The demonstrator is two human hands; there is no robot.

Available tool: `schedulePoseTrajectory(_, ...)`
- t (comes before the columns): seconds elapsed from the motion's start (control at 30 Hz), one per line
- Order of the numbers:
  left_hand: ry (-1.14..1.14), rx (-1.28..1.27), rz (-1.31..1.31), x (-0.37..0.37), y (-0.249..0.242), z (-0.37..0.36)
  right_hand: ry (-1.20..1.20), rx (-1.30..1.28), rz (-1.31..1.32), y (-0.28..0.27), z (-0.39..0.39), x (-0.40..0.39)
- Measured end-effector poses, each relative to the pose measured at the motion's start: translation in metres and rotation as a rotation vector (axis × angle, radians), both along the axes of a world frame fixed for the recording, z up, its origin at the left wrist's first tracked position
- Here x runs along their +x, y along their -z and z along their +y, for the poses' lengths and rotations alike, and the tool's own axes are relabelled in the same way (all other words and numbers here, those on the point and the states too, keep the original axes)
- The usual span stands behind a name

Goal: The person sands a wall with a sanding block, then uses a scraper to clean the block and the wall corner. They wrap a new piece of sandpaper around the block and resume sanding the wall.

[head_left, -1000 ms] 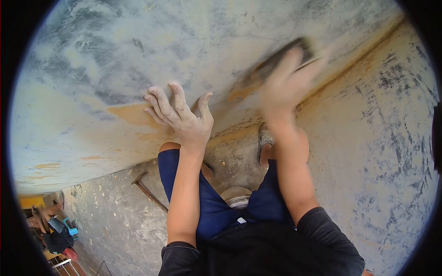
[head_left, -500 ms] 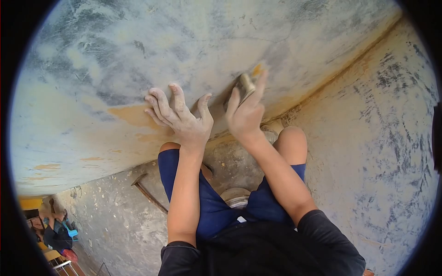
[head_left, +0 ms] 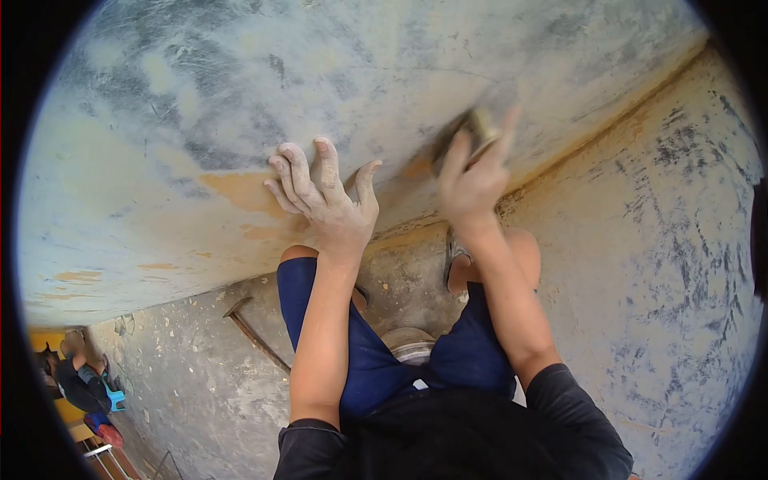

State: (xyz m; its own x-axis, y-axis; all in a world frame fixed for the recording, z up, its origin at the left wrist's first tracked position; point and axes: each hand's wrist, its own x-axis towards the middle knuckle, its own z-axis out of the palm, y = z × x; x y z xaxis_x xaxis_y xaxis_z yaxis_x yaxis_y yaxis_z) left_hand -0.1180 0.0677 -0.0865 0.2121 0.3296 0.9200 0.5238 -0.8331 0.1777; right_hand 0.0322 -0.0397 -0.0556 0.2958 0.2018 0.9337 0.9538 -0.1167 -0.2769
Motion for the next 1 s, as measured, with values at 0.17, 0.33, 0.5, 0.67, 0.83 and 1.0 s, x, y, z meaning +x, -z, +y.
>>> schedulePoseTrajectory(0.17,0.007,-0.025,-0.040,0.004,0.002,0.001,0.031,0.058,0.101,-0.066,-0.002,-0.001)
schedulePoseTrajectory(0.33,0.023,-0.010,-0.081,0.006,0.006,0.003,0.026,-0.113,0.012,0.026,-0.007,-0.011)
schedulePoseTrajectory(0.5,0.028,-0.016,-0.073,0.003,0.007,0.003,0.085,0.029,0.045,-0.076,-0.003,-0.001)
schedulePoseTrajectory(0.67,0.029,-0.010,-0.128,0.007,0.006,0.003,0.093,0.046,-0.184,-0.022,0.008,0.008)
schedulePoseTrajectory(0.83,0.032,-0.023,-0.113,0.006,0.003,0.002,-0.007,-0.112,0.084,0.017,-0.011,-0.006)
schedulePoseTrajectory(1.0,0.039,-0.018,-0.100,0.004,0.006,0.001,0.081,0.154,0.104,-0.102,-0.006,0.004)
